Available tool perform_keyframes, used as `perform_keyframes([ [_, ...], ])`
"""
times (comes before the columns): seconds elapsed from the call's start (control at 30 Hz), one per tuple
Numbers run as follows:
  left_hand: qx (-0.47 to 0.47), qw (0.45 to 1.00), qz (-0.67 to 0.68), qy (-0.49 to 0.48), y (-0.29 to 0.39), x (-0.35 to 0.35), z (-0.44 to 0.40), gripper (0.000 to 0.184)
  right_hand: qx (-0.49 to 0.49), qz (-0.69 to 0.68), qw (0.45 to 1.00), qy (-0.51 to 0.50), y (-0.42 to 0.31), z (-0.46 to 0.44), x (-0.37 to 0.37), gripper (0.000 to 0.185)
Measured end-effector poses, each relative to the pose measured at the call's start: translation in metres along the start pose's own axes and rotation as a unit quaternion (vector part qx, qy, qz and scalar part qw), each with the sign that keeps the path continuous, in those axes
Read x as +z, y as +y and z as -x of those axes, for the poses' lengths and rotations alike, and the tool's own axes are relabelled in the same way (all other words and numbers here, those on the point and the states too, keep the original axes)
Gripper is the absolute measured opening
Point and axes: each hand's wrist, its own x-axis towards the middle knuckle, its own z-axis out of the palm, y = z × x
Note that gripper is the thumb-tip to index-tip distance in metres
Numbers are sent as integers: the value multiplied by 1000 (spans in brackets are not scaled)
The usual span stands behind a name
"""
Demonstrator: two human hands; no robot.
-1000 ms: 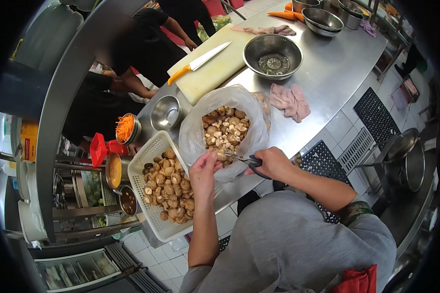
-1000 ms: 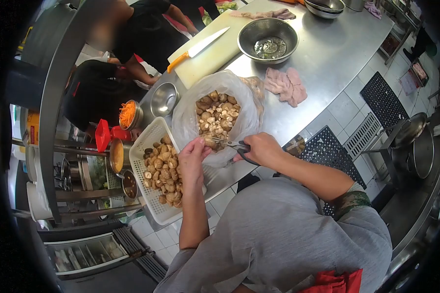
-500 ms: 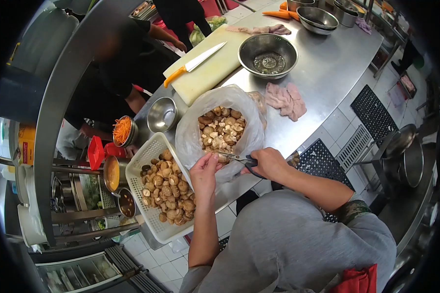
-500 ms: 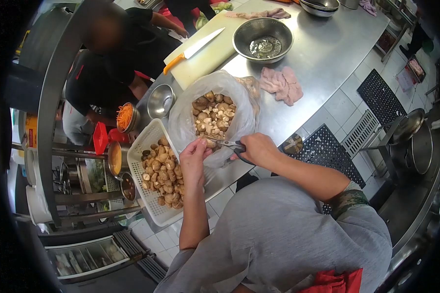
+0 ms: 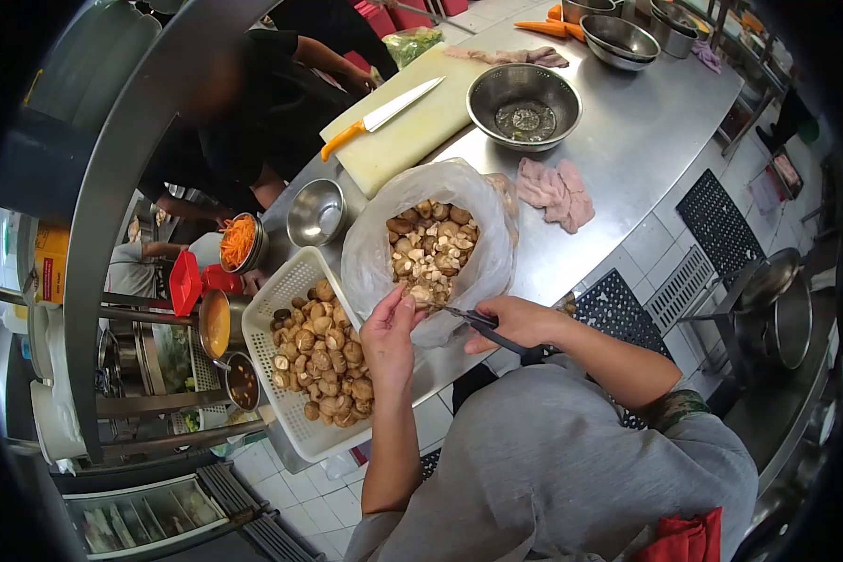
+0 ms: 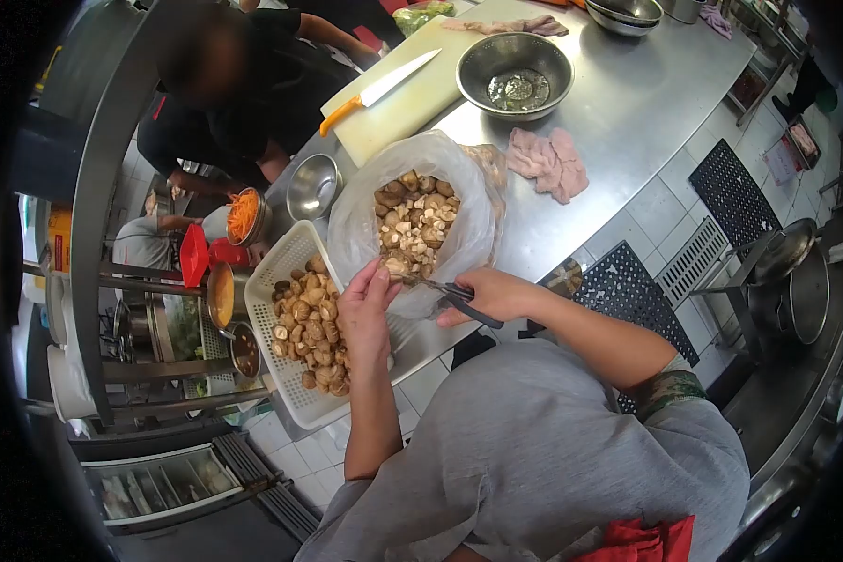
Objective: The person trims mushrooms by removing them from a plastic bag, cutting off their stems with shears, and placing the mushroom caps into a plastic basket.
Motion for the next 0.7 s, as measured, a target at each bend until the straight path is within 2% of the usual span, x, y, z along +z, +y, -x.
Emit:
perform_keyframes([
  [0.1, 6, 1000, 23, 15, 3, 5, 6, 36, -9, -58, 998, 9, 3, -2, 5, 62],
  [0.2, 14, 999, 31, 27, 2, 4, 7, 36, -7, -61, 998, 21, 4, -4, 9, 60],
  [0.4, 9, 997, 68, 33, 10, -1, 12, 36, 17, 14, 997, 68, -13, 1, 9, 55],
  [0.53, -8, 996, 72, 47, 10, -16, 18, 35, -6, 36, 999, 40, -11, 2, 8, 55],
  [0.63, 36, 983, 48, 172, 26, -56, 26, 35, -25, 48, 998, 16, 0, 12, 0, 54],
  [0.7, 81, 965, -54, 243, 29, -97, 27, 35, -47, 65, 996, 29, 13, 21, -6, 51],
])
